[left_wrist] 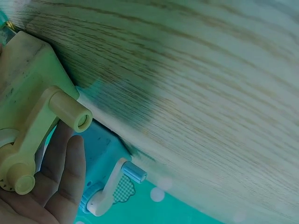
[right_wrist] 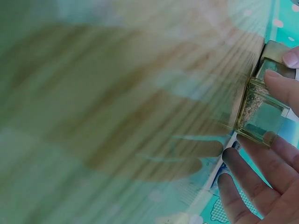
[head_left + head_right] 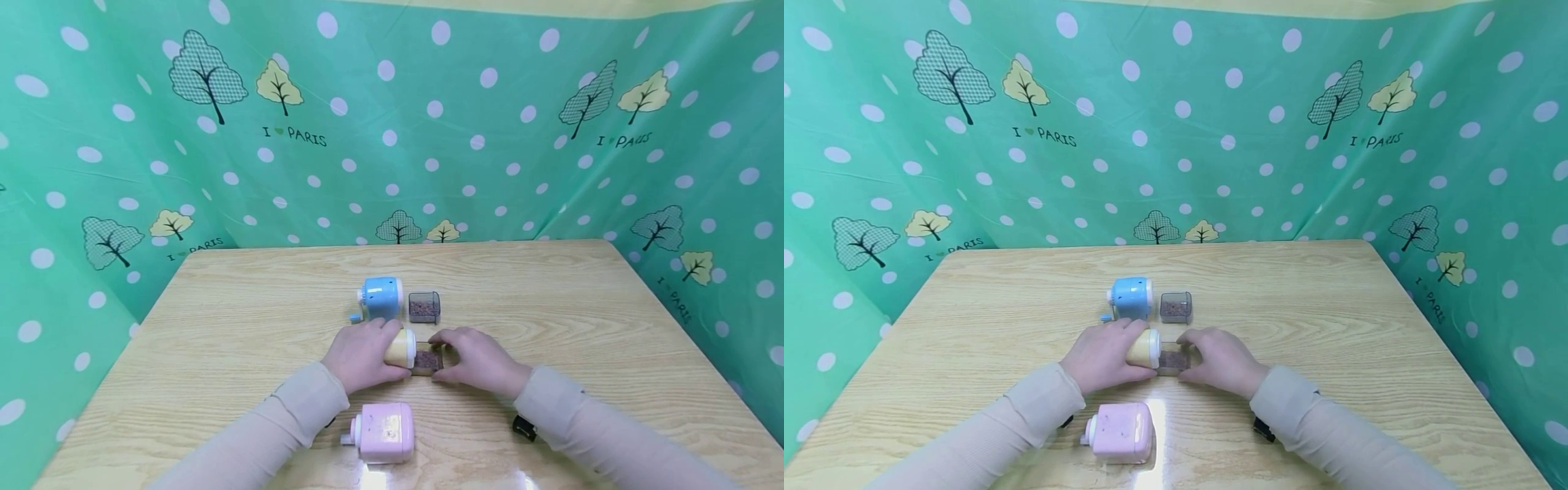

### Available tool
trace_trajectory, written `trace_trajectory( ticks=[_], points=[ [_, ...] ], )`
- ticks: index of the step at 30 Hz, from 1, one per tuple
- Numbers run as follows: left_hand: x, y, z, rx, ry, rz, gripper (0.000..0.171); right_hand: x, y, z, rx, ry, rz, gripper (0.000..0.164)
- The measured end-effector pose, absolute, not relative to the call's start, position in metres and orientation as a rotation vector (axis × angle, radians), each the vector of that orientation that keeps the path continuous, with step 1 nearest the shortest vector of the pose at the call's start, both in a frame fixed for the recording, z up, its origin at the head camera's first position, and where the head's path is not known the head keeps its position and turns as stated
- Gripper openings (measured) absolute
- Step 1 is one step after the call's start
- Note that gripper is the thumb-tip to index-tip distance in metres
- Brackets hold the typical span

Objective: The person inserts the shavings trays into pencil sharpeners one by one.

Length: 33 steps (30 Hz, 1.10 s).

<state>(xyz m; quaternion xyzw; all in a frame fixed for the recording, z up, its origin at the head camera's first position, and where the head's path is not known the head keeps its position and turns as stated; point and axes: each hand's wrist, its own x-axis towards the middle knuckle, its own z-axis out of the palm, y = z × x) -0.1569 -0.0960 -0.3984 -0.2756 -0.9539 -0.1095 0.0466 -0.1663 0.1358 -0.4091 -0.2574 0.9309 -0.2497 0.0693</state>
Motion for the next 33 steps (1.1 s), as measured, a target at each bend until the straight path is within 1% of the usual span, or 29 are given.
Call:
trace_trajectory(
  ticks=[24, 27, 33],
  points=[
    [-0.1568, -0.0962, -0.3980, -0.837, -2.918, -0.350, 0.059, -0.1677, 0.1294, -0.4100, -0.832, 2.758, -0.807, 0.057],
    [-0.1568, -0.0963, -0.3982, -0.837, -2.917, -0.357, 0.058, -0.1675, 0.1297, -0.4103, -0.828, 2.754, -0.816, 0.060],
    [-0.1563, -0.0961, -0.3980, -0.834, -2.910, -0.359, 0.059, -0.1669, 0.1325, -0.4111, -0.788, 2.723, -0.854, 0.074]
  ],
)
